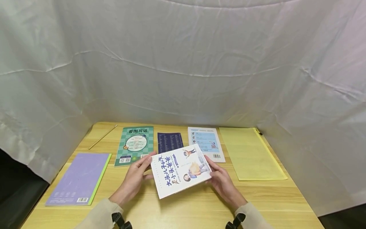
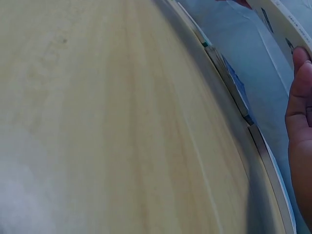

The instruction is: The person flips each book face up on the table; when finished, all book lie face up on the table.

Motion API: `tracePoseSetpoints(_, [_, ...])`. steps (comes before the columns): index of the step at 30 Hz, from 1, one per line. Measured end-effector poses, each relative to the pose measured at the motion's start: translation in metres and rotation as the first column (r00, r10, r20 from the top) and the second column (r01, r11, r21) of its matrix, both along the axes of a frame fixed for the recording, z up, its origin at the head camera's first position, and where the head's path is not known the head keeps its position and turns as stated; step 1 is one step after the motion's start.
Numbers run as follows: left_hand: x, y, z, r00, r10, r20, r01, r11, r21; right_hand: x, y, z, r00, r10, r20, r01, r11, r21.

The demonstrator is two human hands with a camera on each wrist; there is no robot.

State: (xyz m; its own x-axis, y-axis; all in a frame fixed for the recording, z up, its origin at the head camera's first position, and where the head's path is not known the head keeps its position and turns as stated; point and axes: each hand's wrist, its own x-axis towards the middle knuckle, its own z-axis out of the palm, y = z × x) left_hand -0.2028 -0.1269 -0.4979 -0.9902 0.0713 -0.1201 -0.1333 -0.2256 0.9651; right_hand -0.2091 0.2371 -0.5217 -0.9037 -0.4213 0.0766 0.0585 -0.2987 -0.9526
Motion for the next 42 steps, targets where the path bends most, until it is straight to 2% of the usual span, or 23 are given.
tracePoseSetpoints(5, [0.0,0.0,-0.002,0.999,-0.036,0.013,0.036,0.999,0.009,0.0,0.001,0.0,1.0,0.009,0.005,-0.009,1.0,0.016])
tracePoseSetpoints(12, [0.001,-0.001,-0.004,0.997,-0.078,-0.005,0.078,0.997,0.001,-0.002,0.001,-0.004,0.995,-0.09,0.035,0.087,0.992,0.089])
tracePoseSetpoints(17, [0.002,0.0,-0.004,0.999,-0.034,0.011,0.034,0.999,0.003,-0.003,-0.002,-0.005,0.99,-0.128,0.058,0.118,0.98,0.162])
tracePoseSetpoints(22, [0.001,0.002,-0.004,0.999,0.033,0.034,-0.033,0.999,0.009,-0.003,-0.002,-0.007,0.994,-0.101,0.041,0.094,0.984,0.154])
tracePoseSetpoints(25, [0.001,0.002,-0.004,0.998,0.043,0.038,-0.043,0.999,0.014,-0.003,-0.002,-0.008,0.996,-0.081,0.022,0.076,0.986,0.151])
tracePoseSetpoints(27, [0.001,0.001,-0.004,0.999,0.021,0.032,-0.022,0.999,0.023,-0.002,-0.001,-0.008,0.997,-0.07,0.02,0.067,0.987,0.149])
tracePoseSetpoints(30, [0.002,-0.001,-0.004,0.999,-0.046,0.022,0.045,0.999,0.018,0.0,0.0,-0.008,0.998,-0.06,0.019,0.057,0.987,0.148])
tracePoseSetpoints(35, [0.006,-0.003,-0.005,0.987,-0.159,0.03,0.16,0.987,-0.034,0.001,0.002,-0.006,0.995,-0.086,0.044,0.078,0.983,0.165])
tracePoseSetpoints(42, [0.01,-0.002,-0.009,0.981,-0.192,0.035,0.194,0.98,-0.037,-0.001,0.002,-0.005,0.98,-0.181,0.081,0.158,0.96,0.231])
